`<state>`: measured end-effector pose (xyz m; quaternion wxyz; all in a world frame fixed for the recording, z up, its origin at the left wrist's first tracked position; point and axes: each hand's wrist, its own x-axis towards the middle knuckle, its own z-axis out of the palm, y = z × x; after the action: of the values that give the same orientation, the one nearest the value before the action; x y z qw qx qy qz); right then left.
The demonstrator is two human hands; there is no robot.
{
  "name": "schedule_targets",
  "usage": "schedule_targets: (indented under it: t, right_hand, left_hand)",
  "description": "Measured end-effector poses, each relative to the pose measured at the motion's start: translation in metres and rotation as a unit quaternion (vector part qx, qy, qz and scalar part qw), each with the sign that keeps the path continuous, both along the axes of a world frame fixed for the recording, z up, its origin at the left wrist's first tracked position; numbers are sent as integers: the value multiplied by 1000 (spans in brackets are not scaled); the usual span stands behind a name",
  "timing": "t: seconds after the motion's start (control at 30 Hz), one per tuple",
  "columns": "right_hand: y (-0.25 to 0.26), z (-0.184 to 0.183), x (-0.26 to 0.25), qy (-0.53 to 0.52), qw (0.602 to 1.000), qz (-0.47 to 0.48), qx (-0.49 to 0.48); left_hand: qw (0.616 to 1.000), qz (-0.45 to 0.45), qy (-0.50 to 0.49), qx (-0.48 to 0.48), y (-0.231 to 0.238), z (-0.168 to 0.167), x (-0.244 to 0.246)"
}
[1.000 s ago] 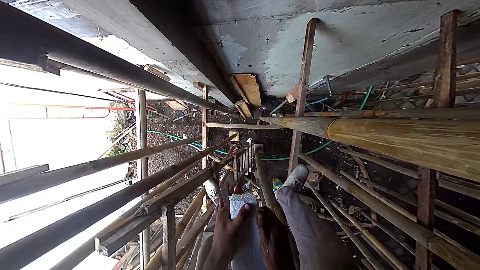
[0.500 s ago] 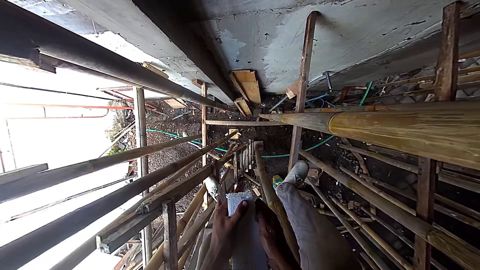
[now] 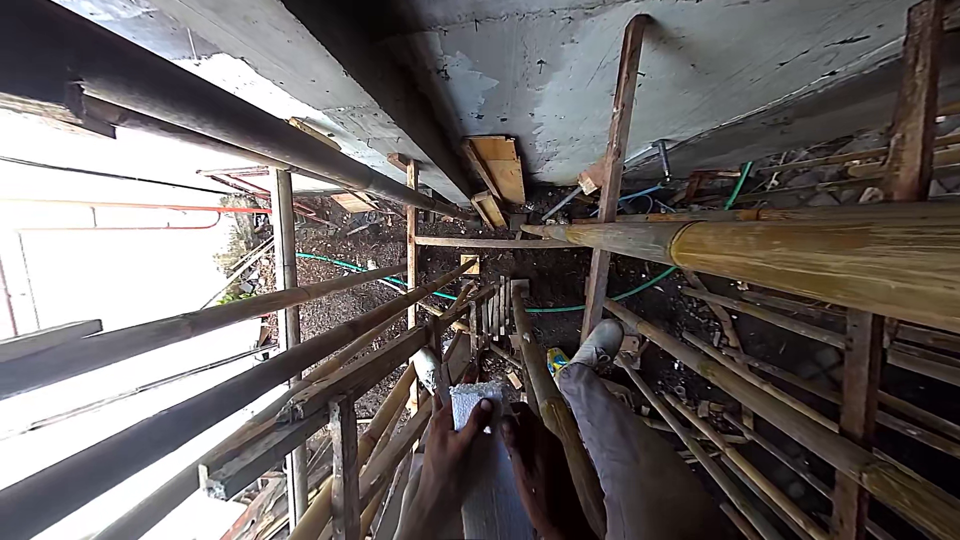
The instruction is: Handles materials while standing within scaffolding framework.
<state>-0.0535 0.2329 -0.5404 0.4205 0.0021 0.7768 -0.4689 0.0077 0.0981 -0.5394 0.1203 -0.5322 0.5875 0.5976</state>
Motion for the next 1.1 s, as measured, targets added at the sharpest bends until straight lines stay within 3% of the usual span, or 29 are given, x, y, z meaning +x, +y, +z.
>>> schedule_targets:
  t: [0.43, 0.57, 0.67, 0.77, 0.83, 0.93, 1.1]
  right_hand:
    - [-11, -8, 4, -94, 992, -76, 27]
    - [0, -5, -4, -252, 956, -147, 34]
    - [1, -4, -6, -287, 925, -244, 43]
    - [4, 6, -17, -233, 959, -161, 20]
    - [9, 7, -17, -135, 988, -75, 16]
    - [6, 7, -7, -15, 999, 34, 4]
    - [-3, 8, -4, 104, 993, 26, 52]
  left_hand:
    - [999, -25, -11, -20, 1, 3, 5]
    - [999, -42, 10, -12, 1, 6, 9]
    - [1000, 5, 13, 11, 2, 7, -3]
    - [997, 67, 7, 27, -1, 5, -10]
    - [996, 83, 7, 21, -5, 4, -13]
    - [996, 91, 16, 9, -8, 1, -14]
    - [1000, -2, 22, 6, -5, 4, -9]
